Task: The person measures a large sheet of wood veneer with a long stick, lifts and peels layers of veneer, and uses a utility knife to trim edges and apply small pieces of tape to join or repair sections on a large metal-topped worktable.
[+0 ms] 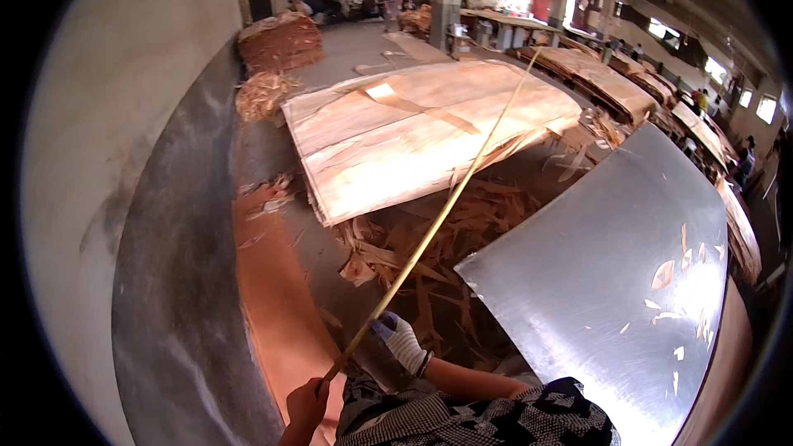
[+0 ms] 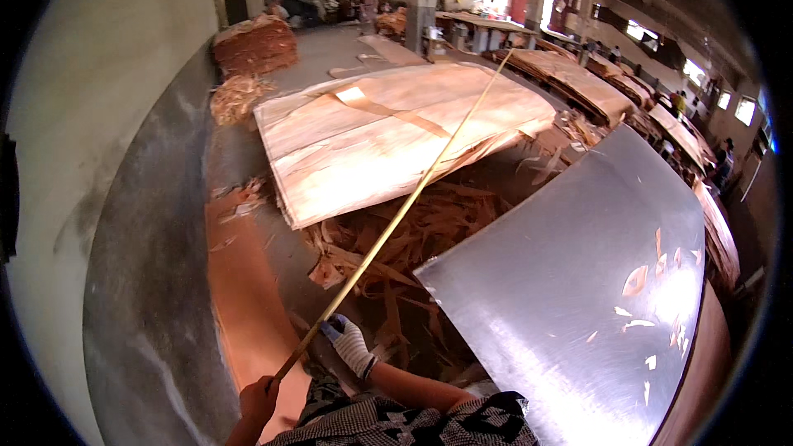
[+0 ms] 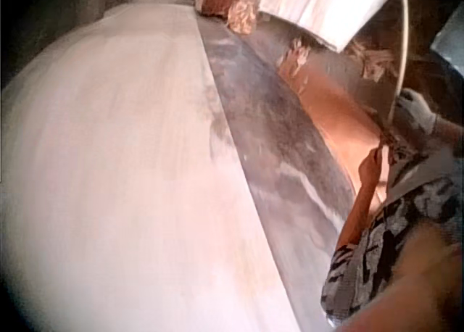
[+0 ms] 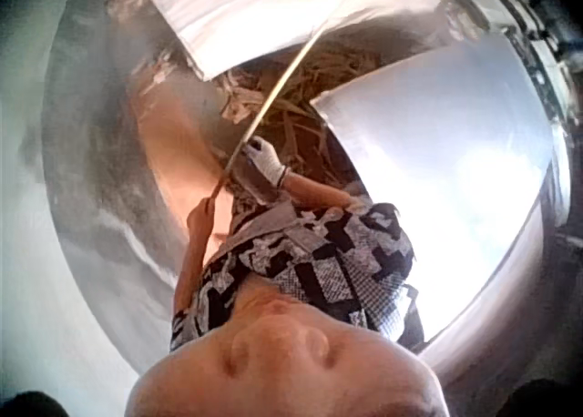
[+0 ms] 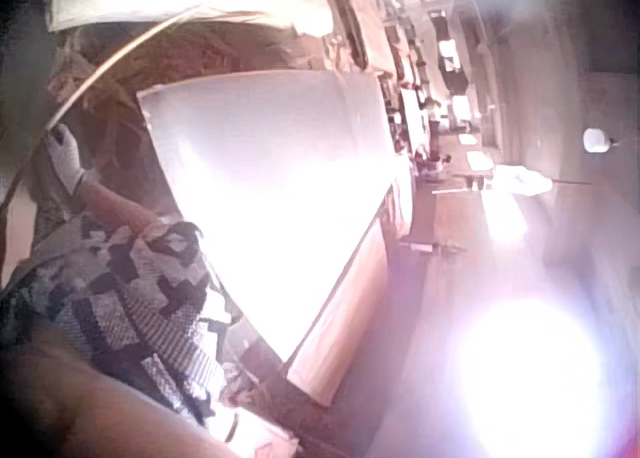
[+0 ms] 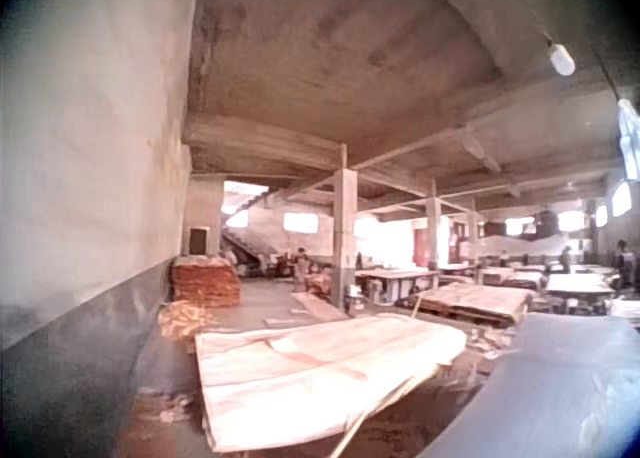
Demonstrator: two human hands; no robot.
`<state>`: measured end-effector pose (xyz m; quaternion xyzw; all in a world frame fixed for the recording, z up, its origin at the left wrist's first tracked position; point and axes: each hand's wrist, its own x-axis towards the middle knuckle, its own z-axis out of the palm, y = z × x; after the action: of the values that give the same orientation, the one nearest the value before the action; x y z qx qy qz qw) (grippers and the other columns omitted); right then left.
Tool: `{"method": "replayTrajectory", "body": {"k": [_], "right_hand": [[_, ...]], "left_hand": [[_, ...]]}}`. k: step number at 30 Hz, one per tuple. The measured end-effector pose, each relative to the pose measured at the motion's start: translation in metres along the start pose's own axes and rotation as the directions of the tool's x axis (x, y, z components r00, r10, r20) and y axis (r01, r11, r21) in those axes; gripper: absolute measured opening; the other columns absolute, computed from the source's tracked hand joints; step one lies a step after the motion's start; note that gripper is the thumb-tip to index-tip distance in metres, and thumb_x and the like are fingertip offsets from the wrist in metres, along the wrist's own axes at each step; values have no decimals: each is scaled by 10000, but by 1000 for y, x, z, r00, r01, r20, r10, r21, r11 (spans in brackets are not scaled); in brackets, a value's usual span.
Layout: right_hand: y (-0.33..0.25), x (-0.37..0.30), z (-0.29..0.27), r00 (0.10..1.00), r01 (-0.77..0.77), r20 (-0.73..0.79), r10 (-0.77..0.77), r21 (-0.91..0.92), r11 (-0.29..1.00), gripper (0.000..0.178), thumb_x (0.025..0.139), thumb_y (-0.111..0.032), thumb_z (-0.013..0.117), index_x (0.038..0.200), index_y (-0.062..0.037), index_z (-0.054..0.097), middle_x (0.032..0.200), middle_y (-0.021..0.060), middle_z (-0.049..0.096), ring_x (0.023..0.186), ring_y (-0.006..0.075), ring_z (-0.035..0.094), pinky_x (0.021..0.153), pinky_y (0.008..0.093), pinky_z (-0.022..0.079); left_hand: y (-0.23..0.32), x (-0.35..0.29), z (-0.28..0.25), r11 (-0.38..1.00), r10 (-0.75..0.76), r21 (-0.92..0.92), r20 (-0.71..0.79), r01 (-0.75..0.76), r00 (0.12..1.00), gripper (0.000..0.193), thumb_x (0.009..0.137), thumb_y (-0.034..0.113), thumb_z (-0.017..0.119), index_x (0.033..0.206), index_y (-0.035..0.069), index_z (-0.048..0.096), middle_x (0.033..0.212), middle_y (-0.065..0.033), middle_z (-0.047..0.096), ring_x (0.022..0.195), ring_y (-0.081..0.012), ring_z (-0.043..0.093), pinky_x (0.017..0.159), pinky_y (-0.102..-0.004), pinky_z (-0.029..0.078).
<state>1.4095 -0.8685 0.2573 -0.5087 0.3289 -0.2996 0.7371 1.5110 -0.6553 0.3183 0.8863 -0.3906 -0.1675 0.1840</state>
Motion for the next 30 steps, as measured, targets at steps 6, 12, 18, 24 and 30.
{"method": "replayTrajectory", "body": {"k": [6, 12, 18, 24, 30], "right_hand": [[-15, 151, 60, 956, -220, -189, 224, 43, 974, 246, 820, -252, 600, 971, -68, 539, 726, -7, 552, 518, 74, 468, 435, 214, 378], [-40, 290, 67, 911, -132, -363, 196, 194, 972, 138, 820, -215, 594, 852, -86, 556, 669, 14, 544, 498, 117, 469, 447, 244, 393], [-61, 438, 87, 817, -52, -540, 201, 278, 959, 89, 802, -178, 616, 773, -129, 548, 606, -25, 517, 480, 97, 450, 453, 230, 378], [-76, 617, 97, 735, 96, -661, 150, 321, 942, 166, 790, -260, 623, 763, -123, 535, 601, 16, 555, 428, 98, 426, 370, 234, 322], [-122, 755, 74, 658, 156, -739, 144, 321, 934, 210, 793, -287, 620, 766, -108, 513, 603, 25, 538, 427, 100, 408, 370, 245, 318]], "left_hand": [[-53, 170, -38, 988, 126, -113, 181, -107, 975, 273, 811, 329, 521, 929, 99, 609, 654, -122, 596, 633, -309, 586, 558, -408, 448], [-14, 359, -67, 878, 248, -477, 516, 34, 820, 318, 851, 310, 461, 1003, 50, 562, 815, -212, 574, 765, -343, 569, 649, -407, 440], [-21, 542, -53, 857, 475, -488, 627, -165, 618, 405, 873, 333, 433, 1105, 2, 451, 877, -164, 598, 742, -263, 590, 669, -398, 438], [-75, 720, -89, 634, 643, -728, 307, -262, 702, 448, 914, 279, 410, 1266, 4, 368, 1063, -123, 548, 1000, -193, 508, 883, -270, 382], [-136, 870, -159, 661, 188, -725, 408, 192, 893, 294, 905, 186, 442, 1129, 14, 526, 853, -47, 594, 695, -82, 529, 595, -202, 422]]}}
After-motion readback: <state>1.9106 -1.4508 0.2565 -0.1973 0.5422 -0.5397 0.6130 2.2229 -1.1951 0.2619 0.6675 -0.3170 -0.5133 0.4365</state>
